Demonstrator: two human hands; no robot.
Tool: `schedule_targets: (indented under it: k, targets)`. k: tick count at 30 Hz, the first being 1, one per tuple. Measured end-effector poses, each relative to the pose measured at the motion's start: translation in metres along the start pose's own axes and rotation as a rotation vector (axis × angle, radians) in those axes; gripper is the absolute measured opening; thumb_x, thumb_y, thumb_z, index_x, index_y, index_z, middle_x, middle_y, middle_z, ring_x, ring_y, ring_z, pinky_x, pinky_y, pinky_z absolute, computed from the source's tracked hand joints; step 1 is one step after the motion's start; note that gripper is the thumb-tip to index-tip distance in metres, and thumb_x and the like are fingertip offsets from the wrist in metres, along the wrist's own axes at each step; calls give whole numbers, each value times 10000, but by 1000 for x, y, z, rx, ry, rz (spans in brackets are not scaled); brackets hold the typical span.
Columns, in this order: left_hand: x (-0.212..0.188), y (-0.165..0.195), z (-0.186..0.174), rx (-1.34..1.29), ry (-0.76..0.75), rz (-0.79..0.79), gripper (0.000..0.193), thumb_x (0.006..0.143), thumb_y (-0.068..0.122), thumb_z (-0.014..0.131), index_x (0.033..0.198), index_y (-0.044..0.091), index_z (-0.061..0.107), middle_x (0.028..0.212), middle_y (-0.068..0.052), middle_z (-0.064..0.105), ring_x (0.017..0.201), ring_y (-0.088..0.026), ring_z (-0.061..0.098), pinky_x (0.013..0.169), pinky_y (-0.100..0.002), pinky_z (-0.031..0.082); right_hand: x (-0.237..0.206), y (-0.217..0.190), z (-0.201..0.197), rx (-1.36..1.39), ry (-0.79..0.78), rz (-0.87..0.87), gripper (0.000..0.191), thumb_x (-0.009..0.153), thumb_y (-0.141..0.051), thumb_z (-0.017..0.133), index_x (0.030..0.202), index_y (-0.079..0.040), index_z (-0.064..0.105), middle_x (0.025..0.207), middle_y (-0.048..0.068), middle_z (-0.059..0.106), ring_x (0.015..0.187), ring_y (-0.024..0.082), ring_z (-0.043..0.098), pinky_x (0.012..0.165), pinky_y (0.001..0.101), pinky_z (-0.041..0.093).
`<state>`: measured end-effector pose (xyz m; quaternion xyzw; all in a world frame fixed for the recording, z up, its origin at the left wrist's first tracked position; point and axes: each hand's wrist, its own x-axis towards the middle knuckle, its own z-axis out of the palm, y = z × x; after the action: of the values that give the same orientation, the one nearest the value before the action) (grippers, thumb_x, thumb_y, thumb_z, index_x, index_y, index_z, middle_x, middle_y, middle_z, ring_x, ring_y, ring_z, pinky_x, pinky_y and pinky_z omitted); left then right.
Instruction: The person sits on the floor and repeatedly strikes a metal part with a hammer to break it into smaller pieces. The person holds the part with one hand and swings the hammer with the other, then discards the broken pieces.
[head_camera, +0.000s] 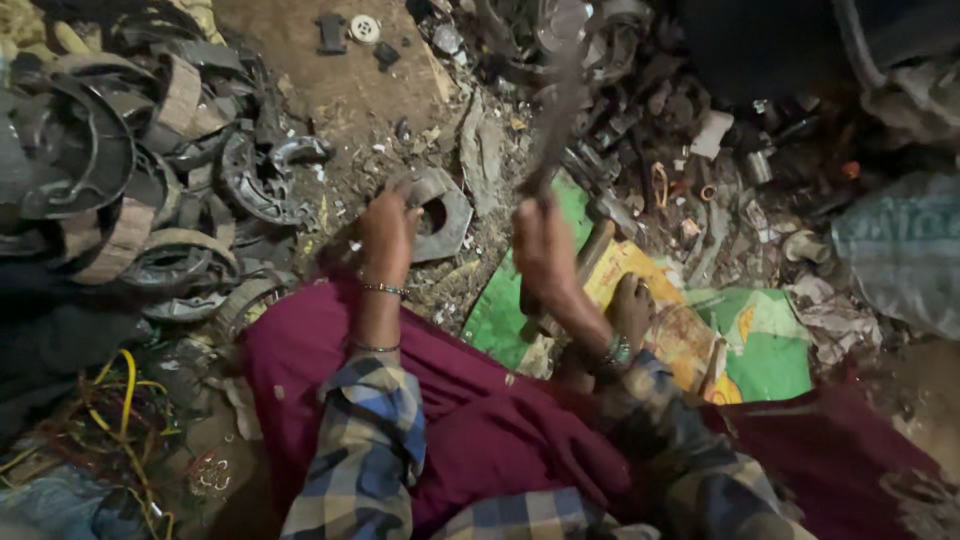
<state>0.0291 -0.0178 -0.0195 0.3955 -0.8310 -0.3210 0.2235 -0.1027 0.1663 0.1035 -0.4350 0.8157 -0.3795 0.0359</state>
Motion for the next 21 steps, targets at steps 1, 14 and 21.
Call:
schedule_targets:
  k: [1,14,21]
  targets:
    - [-2,1,-1,-3,3,9,446,789,88,823,1221,80,715,1057,-224,715,924,-437,689,790,-498,538,3,-9,-12,-261,283,-509,218,1169,-290,356,1202,-123,491,1065,225,593,780,279,601,585,345,494]
    - [6,-6,13,97,28,26,371,841,155,824,1190,63,741,1063,-227,718,952,-413,692,803,-496,558,-20,79,74,-210,-488,102,337,1081,-300,528,1178,22,508,868,269,703,806,437,667,690,525,499]
    - [0,-1,3,54,61,117,416,838,133,819,1230,35,716,1033,-236,721,929,-430,695,783,-497,549,5,4,-15,819,113,66,160,1147,-253,459,1141,-110,532,742,24,531,582,114,512,504,296,435]
